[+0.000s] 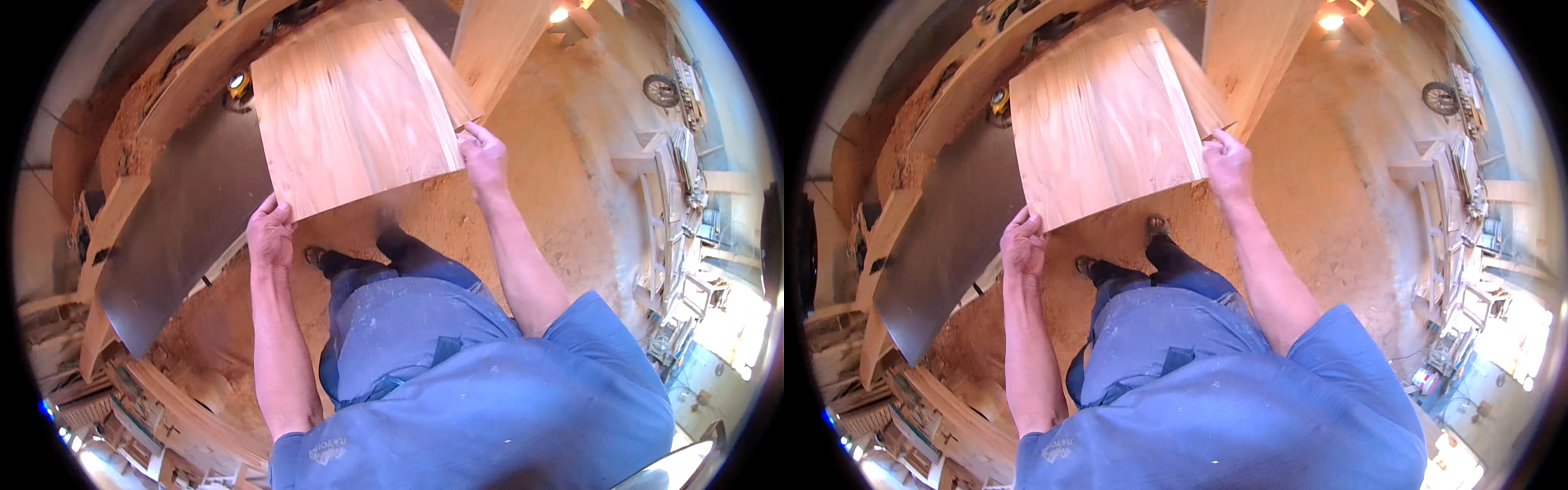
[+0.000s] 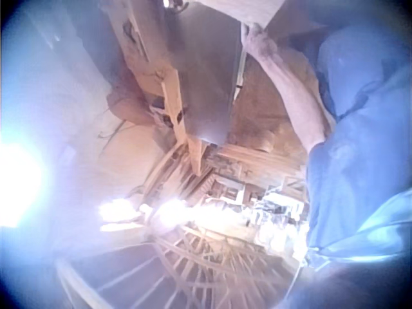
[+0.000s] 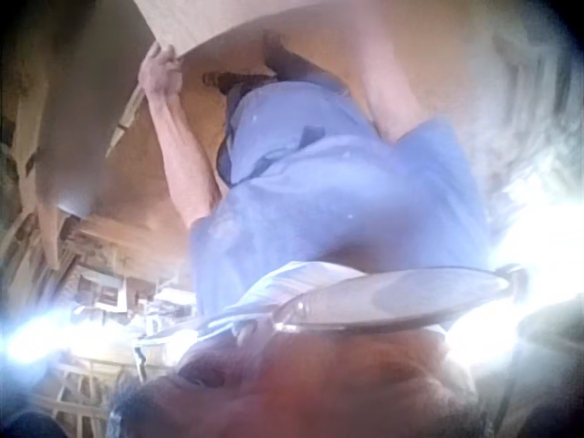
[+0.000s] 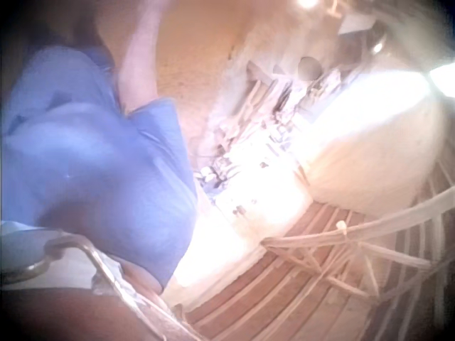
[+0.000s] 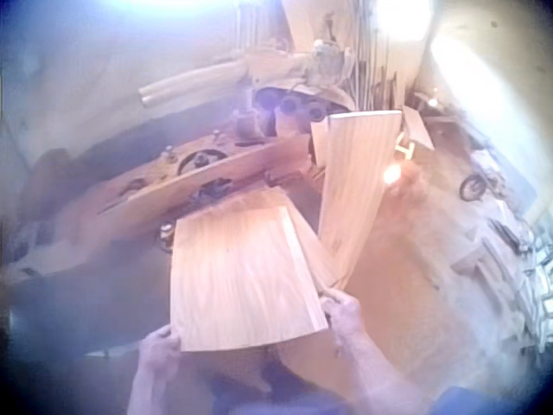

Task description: The person assembles wooden frames using a hammer, measures dimensions with a tape measure, and passes wooden boards through a planer machine.

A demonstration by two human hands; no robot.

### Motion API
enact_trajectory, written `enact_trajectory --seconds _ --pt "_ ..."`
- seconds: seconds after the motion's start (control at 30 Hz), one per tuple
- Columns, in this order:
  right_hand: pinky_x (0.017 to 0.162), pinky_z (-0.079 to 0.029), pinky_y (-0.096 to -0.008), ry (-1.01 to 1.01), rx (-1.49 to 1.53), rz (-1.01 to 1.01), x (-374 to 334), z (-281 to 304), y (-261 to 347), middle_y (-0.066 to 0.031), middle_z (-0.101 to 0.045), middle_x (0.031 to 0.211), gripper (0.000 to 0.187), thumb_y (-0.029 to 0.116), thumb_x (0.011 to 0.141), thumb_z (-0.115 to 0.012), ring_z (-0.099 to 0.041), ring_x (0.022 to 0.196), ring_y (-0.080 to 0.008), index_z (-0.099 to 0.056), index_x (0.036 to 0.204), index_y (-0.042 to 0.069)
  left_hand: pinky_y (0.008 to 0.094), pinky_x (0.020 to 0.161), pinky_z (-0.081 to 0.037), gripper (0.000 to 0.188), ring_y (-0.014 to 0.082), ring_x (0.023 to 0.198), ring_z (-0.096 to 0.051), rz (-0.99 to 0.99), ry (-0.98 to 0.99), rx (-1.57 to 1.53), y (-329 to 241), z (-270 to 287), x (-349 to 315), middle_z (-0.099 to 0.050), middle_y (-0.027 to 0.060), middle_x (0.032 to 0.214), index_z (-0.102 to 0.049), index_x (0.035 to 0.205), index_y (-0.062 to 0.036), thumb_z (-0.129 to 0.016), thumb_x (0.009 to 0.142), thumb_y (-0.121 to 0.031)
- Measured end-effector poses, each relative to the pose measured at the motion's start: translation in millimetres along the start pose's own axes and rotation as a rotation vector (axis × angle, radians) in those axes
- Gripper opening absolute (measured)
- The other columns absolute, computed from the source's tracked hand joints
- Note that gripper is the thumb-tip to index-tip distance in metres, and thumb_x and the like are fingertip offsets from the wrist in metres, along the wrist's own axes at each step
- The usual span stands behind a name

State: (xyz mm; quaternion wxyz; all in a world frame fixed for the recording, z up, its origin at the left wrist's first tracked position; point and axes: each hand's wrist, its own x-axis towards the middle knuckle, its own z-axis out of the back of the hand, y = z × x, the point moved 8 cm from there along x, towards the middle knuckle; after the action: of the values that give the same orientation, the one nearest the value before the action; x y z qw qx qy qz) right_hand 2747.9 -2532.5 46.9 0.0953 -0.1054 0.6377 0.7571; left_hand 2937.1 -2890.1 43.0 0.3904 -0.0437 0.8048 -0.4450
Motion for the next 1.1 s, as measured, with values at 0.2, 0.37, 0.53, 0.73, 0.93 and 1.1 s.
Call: enact_trajectory --seconds 0.2,0.37,0.53,0.73,0.93,1.1 --pt "0.095 -0.053 -0.0347 0.441 0.248 -0.291 -25 -53 9 -0.0150 -0.068 0.119 0.050 0.011 0.091 -0.066 -0.067 0.107 -0.0215 -0.052 0.135 -0.008 0.0133 0.059 -0.047 0.044 0.0067 0.086 -0.064 0.000 0.138 -0.191 0 32 -26 -0.068 0.0083 0.117 -0.051 0.138 0.0078 -0.052 0.095 0.002" --pt "0.095 -0.054 -0.0337 0.530 0.354 -0.219 -39 -65 4 -0.0147 -0.065 0.125 0.060 0.013 0.089 -0.074 -0.066 0.111 -0.0209 -0.047 0.139 -0.007 0.0334 0.096 -0.053 0.045 0.0204 0.107 -0.068 -0.004 0.146 -0.242 16 57 -46 -0.069 0.0130 0.121 -0.056 0.129 0.0089 -0.065 0.087 -0.004" --pt "0.095 -0.054 -0.0323 0.660 0.412 -0.270 -56 -90 16 -0.0131 -0.065 0.128 0.074 0.019 0.081 -0.085 -0.065 0.112 -0.0191 -0.047 0.140 -0.004 0.0359 0.098 -0.053 0.050 0.0212 0.109 -0.067 -0.006 0.171 -0.190 7 82 -53 -0.070 0.0124 0.120 -0.059 0.126 0.0060 -0.074 0.082 -0.012" --pt "0.090 -0.052 -0.0290 0.804 0.257 -0.053 -54 -131 52 -0.0060 -0.068 0.118 0.060 0.020 0.080 -0.086 -0.065 0.105 -0.0141 -0.058 0.129 -0.002 0.0346 0.090 -0.056 0.044 0.0195 0.099 -0.070 -0.198 0.016 -0.171 -55 97 -46 -0.073 0.0086 0.110 -0.064 0.119 0.0007 -0.081 0.078 -0.003" --pt "0.087 -0.053 -0.0297 0.824 -0.173 0.212 -38 -193 116 -0.0038 -0.072 0.105 0.036 0.010 0.082 -0.079 -0.067 0.095 -0.0136 -0.069 0.116 0.003 0.0330 0.084 -0.057 0.036 0.0172 0.097 -0.069 -0.527 -0.194 0.187 -123 131 -84 -0.073 0.0043 0.109 -0.070 0.110 -0.0020 -0.079 0.077 0.008" --pt "0.094 -0.052 -0.0323 0.914 0.096 0.742 -41 -245 139 -0.0096 -0.071 0.116 0.031 0.008 0.088 -0.068 -0.067 0.108 -0.0192 -0.070 0.119 0.006 0.0371 0.095 -0.057 0.020 0.0210 0.116 -0.065 -0.977 -0.091 -0.065 -128 146 -126 -0.067 0.0134 0.126 -0.071 0.113 0.0009 -0.065 0.095 -0.004"
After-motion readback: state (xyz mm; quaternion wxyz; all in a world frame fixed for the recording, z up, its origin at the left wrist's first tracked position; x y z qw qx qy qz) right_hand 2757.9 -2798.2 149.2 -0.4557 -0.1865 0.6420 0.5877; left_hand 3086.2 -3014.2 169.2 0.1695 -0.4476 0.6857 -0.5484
